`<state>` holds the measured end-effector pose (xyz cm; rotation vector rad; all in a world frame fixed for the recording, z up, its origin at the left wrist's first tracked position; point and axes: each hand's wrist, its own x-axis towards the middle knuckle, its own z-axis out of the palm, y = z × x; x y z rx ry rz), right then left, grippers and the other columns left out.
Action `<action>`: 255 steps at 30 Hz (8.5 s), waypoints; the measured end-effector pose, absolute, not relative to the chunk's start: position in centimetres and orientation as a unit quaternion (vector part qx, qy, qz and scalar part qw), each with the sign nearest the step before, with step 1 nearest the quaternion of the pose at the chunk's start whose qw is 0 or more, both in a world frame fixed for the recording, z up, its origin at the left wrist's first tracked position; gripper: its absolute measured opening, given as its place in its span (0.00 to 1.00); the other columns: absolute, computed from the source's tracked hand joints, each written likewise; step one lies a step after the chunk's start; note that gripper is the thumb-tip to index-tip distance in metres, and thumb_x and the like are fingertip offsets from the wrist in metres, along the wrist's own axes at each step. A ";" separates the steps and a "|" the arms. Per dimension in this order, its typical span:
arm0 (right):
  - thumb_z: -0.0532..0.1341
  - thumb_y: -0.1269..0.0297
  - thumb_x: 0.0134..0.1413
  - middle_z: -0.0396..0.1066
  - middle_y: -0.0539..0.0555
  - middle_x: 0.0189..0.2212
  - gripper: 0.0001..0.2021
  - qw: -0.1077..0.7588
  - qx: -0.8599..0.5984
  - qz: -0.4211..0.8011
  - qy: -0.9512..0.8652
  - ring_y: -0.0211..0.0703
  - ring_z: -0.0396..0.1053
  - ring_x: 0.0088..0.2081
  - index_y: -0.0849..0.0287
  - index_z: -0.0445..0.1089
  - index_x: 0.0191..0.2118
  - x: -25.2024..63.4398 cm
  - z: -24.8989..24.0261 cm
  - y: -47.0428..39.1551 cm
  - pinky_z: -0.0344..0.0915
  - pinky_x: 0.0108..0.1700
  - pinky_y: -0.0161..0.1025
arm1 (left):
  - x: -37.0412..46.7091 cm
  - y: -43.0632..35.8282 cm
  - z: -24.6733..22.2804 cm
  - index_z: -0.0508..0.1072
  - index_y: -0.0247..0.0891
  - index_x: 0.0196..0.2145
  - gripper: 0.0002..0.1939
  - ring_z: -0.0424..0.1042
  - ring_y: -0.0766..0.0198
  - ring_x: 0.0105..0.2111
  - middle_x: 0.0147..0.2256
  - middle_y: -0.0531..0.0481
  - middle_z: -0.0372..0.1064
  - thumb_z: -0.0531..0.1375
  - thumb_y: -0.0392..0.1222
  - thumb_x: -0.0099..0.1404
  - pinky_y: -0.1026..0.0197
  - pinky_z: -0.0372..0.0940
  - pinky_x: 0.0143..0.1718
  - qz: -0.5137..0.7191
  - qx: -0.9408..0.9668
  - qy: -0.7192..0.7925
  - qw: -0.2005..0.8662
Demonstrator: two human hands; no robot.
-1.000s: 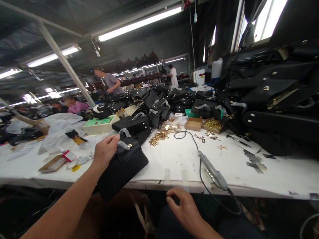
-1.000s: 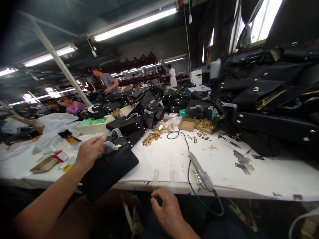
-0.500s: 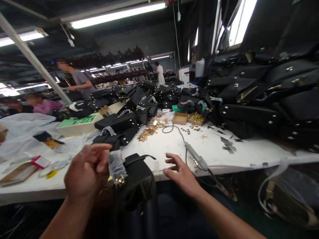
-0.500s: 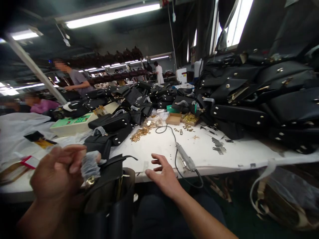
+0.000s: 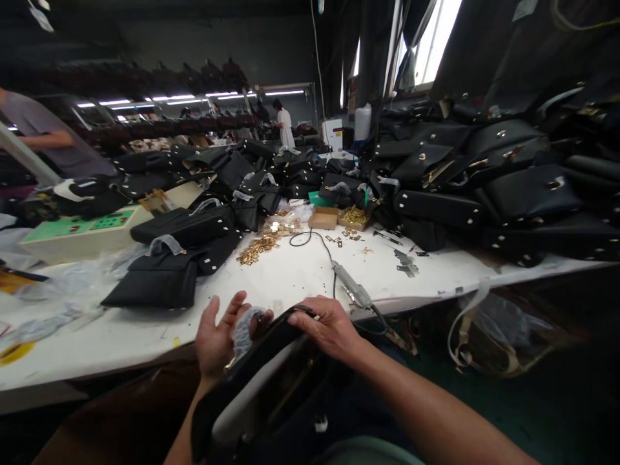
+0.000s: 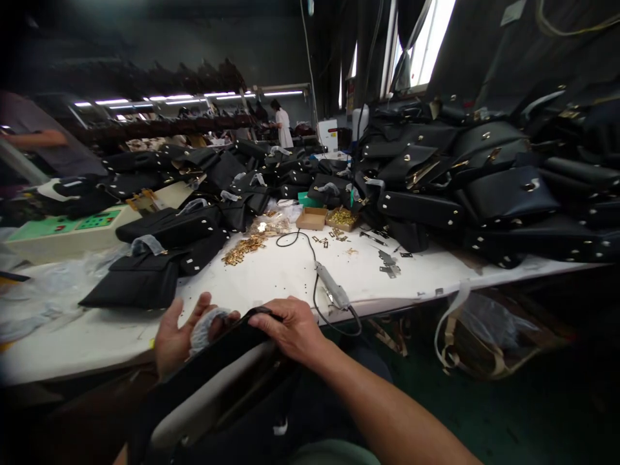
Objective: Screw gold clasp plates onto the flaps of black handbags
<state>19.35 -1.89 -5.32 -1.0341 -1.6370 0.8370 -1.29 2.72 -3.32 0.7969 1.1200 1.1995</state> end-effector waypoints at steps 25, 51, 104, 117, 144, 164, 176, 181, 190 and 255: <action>0.57 0.50 0.62 0.76 0.54 0.26 0.19 0.134 -0.655 0.232 -0.707 0.42 0.69 0.30 0.56 0.77 0.27 20.1 -11.0 5.7 0.52 0.30 0.36 | 0.6 3.4 -12.9 0.72 0.41 0.55 0.17 0.72 0.50 0.45 0.45 0.43 0.75 0.56 0.44 0.71 0.45 0.61 0.48 0.204 0.865 0.454 0.057; 0.61 0.52 0.61 0.75 0.52 0.44 0.14 0.178 -0.655 0.197 -0.707 0.45 0.70 0.44 0.52 0.75 0.47 12.8 -14.6 33.8 0.61 0.40 0.37 | 1.4 8.0 -17.0 0.69 0.41 0.54 0.19 0.74 0.51 0.34 0.37 0.42 0.75 0.59 0.43 0.65 0.50 0.67 0.33 0.278 0.847 0.453 0.024; 0.66 0.57 0.50 0.78 0.54 0.31 0.13 0.392 -0.546 0.509 -0.537 0.42 0.72 0.32 0.59 0.80 0.37 20.2 -13.2 9.9 0.66 0.34 0.38 | 1.8 6.9 -13.6 0.78 0.47 0.43 0.11 0.76 0.60 0.37 0.38 0.54 0.80 0.58 0.49 0.68 0.59 0.63 0.38 0.286 0.712 0.597 0.237; 0.62 0.59 0.57 0.79 0.53 0.32 0.11 0.359 -0.535 0.437 -0.628 0.44 0.74 0.35 0.57 0.80 0.40 19.9 -12.7 9.3 0.67 0.41 0.39 | 2.1 7.6 -15.0 0.81 0.45 0.42 0.15 0.71 0.63 0.28 0.34 0.53 0.79 0.60 0.54 0.64 0.61 0.62 0.33 0.342 0.654 0.614 0.279; 0.61 0.61 0.56 0.79 0.52 0.33 0.13 0.359 -0.547 0.450 -0.607 0.44 0.74 0.36 0.58 0.80 0.41 19.1 -12.6 8.9 0.69 0.44 0.41 | 1.2 9.7 -13.5 0.81 0.39 0.34 0.16 0.72 0.61 0.28 0.26 0.52 0.76 0.59 0.52 0.61 0.61 0.61 0.30 0.302 0.630 0.540 0.469; 0.61 0.64 0.52 0.75 0.51 0.24 0.12 0.351 -0.555 0.518 -0.547 0.35 0.68 0.23 0.61 0.81 0.38 18.9 -13.5 10.0 0.63 0.26 0.32 | 2.6 9.9 -12.9 0.78 0.38 0.27 0.10 0.72 0.62 0.24 0.22 0.52 0.73 0.59 0.45 0.55 0.62 0.62 0.28 0.312 0.558 0.600 0.480; 0.59 0.71 0.47 0.73 0.50 0.19 0.15 0.333 -0.561 0.551 -0.521 0.38 0.68 0.22 0.61 0.80 0.39 19.3 -13.9 10.1 0.65 0.27 0.34 | 2.2 9.9 -12.9 0.79 0.37 0.28 0.11 0.72 0.62 0.25 0.22 0.52 0.73 0.61 0.47 0.55 0.62 0.63 0.30 0.310 0.561 0.576 0.508; 0.61 0.65 0.50 0.75 0.51 0.24 0.13 0.331 -0.550 0.535 -0.549 0.38 0.69 0.25 0.61 0.79 0.40 19.8 -13.6 9.7 0.64 0.29 0.34 | 2.0 10.0 -12.8 0.79 0.37 0.28 0.11 0.72 0.61 0.25 0.22 0.51 0.73 0.62 0.48 0.54 0.61 0.63 0.31 0.306 0.565 0.571 0.511; 0.64 0.64 0.47 0.71 0.47 0.24 0.17 0.283 -0.546 0.506 -0.605 0.32 0.59 0.22 0.62 0.77 0.45 20.3 -13.5 8.9 0.52 0.24 0.31 | 1.9 10.2 -14.3 0.76 0.39 0.32 0.13 0.72 0.61 0.27 0.26 0.53 0.73 0.60 0.50 0.58 0.61 0.63 0.32 0.303 0.594 0.546 0.508; 0.62 0.71 0.46 0.74 0.48 0.27 0.17 0.317 -0.509 0.564 -0.568 0.34 0.67 0.26 0.60 0.76 0.45 21.0 -14.3 9.0 0.61 0.29 0.30 | 2.1 11.0 -14.0 0.77 0.36 0.34 0.14 0.65 0.65 0.24 0.24 0.54 0.71 0.61 0.40 0.47 0.63 0.55 0.27 0.233 0.612 0.535 0.533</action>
